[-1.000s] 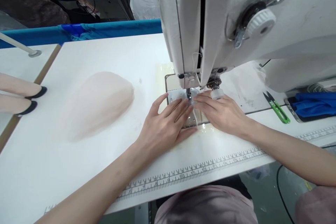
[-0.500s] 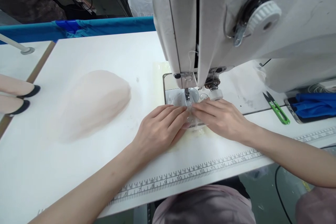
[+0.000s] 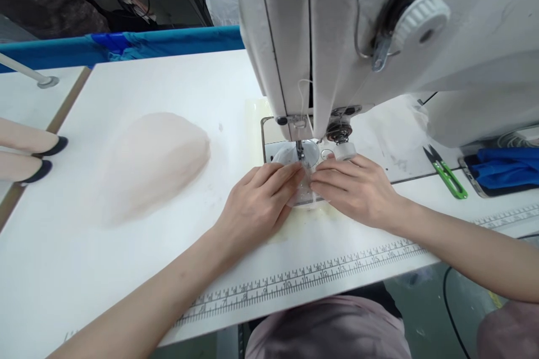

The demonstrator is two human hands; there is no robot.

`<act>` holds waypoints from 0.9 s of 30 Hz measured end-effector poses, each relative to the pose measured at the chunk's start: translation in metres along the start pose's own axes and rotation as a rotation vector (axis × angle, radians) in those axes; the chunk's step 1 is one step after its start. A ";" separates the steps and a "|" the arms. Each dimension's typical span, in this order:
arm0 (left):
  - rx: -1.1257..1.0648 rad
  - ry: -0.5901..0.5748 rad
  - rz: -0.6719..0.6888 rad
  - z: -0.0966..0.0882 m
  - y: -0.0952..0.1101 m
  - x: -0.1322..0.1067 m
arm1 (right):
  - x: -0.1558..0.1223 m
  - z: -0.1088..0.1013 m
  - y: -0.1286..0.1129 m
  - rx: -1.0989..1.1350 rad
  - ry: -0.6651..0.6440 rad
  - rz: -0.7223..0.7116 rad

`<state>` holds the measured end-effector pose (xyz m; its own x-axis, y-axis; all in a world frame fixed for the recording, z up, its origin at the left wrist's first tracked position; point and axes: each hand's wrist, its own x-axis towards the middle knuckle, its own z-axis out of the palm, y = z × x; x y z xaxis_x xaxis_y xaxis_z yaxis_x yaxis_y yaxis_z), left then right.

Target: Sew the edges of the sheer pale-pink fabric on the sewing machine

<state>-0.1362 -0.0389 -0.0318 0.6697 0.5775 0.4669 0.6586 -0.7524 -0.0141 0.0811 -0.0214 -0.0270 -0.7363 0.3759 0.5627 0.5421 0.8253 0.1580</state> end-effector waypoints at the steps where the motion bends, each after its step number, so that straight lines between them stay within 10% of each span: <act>1: 0.023 -0.010 0.018 -0.001 0.000 0.000 | 0.000 0.000 0.000 0.008 0.012 -0.002; 27: 0.074 -0.114 0.092 -0.006 0.000 -0.003 | -0.003 0.001 -0.001 0.079 0.008 0.001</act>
<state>-0.1401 -0.0423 -0.0278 0.7600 0.5429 0.3573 0.6136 -0.7805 -0.1191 0.0826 -0.0225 -0.0301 -0.7321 0.3740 0.5694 0.5092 0.8556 0.0927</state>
